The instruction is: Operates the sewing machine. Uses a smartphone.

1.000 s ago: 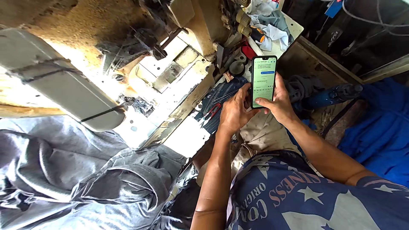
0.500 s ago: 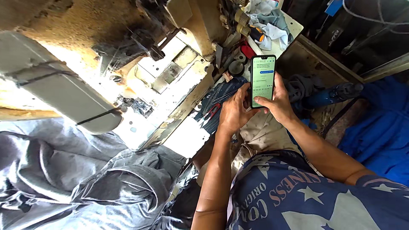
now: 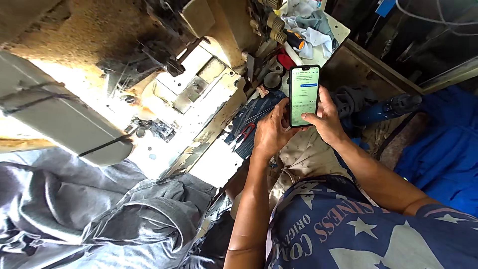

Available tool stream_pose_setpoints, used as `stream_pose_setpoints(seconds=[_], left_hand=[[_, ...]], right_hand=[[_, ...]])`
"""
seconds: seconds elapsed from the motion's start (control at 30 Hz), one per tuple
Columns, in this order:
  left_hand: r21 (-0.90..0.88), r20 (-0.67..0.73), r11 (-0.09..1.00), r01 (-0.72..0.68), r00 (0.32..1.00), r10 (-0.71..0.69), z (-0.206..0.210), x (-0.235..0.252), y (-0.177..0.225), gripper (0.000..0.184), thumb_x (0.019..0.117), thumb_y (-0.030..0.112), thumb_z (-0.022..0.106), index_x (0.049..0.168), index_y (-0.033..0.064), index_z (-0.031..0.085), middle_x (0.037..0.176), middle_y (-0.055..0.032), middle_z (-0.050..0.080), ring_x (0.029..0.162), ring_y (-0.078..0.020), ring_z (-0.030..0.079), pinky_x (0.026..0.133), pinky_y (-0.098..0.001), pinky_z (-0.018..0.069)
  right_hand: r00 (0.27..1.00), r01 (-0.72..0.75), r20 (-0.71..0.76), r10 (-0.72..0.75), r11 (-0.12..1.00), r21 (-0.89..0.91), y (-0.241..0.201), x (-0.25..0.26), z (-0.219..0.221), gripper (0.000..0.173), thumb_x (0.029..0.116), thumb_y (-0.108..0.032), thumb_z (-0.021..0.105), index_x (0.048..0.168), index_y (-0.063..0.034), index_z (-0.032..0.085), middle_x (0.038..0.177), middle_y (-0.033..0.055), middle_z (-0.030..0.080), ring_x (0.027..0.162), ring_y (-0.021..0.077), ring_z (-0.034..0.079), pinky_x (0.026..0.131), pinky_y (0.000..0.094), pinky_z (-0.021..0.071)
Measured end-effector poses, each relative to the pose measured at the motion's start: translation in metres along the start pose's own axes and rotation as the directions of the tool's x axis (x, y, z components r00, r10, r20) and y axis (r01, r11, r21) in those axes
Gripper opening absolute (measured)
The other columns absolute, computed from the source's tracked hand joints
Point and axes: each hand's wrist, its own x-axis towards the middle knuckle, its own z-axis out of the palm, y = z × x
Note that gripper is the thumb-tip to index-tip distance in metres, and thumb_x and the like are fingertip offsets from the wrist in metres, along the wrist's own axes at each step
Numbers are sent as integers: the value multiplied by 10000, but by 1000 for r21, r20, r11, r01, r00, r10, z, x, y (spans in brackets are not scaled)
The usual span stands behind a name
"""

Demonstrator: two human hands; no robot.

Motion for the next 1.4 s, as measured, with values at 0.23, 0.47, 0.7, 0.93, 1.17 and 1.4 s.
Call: stream_pose_setpoints(seconds=[0.23, 0.47, 0.7, 0.93, 1.17, 1.4], left_hand=[[9, 6, 1000, 10, 1000, -10, 0, 0, 1, 1006, 757, 328, 923, 1570, 143, 361, 1029, -47, 665, 757, -169, 631, 642, -371, 567], [4, 6, 1000, 3, 1000, -3, 1, 0, -1, 1000, 765, 342, 918, 1572, 140, 363, 1024, -43, 668, 758, -163, 630, 645, -364, 566], [-8, 1, 1000, 2, 1000, -2, 1, 0, -1, 1009, 759, 341, 924, 1572, 142, 361, 1017, -38, 664, 760, -155, 623, 648, -347, 563], [10, 9, 1000, 8, 1000, -8, 1, 1, -2, 992, 771, 375, 911, 1569, 144, 368, 1021, -33, 675, 751, -151, 629, 649, -358, 568], [-2, 8, 1000, 8, 1000, -8, 1, 0, -2, 1018, 757, 352, 926, 1575, 146, 357, 1011, -31, 671, 746, -151, 626, 634, -350, 564], [-6, 4, 1000, 17, 1000, -17, -1, 0, 1, 1024, 752, 327, 929, 1576, 138, 350, 1010, -45, 664, 753, -171, 625, 638, -364, 559]], right_hand=[[999, 44, -6, -44, 999, 2, 3, 4, -3, 717, 881, 100, 593, 1531, -13, 312, 1311, 203, 617, 1139, 311, 677, 895, 446, 628], [998, 61, 10, -61, 998, -8, 1, 4, -4, 687, 899, 84, 575, 1530, 1, 315, 1296, 205, 624, 1133, 304, 680, 915, 440, 622], [998, 64, 16, -64, 998, 3, 1, 6, -5, 646, 914, 74, 572, 1513, 2, 341, 1299, 208, 621, 1141, 308, 676, 931, 446, 616], [997, 73, -28, -73, 997, -10, 3, 8, -3, 536, 977, 37, 578, 1480, 8, 397, 1278, 188, 634, 1134, 283, 679, 947, 428, 612], [996, 8, 86, -13, 998, 56, 1, 7, -13, 667, 902, 62, 545, 1527, -30, 332, 1276, 217, 626, 1004, 334, 707, 674, 429, 648], [964, -81, 262, 42, 987, 139, -4, 6, -24, 885, 836, 173, 486, 1608, -89, 141, 1314, 250, 594, 973, 376, 710, 614, 451, 641]])
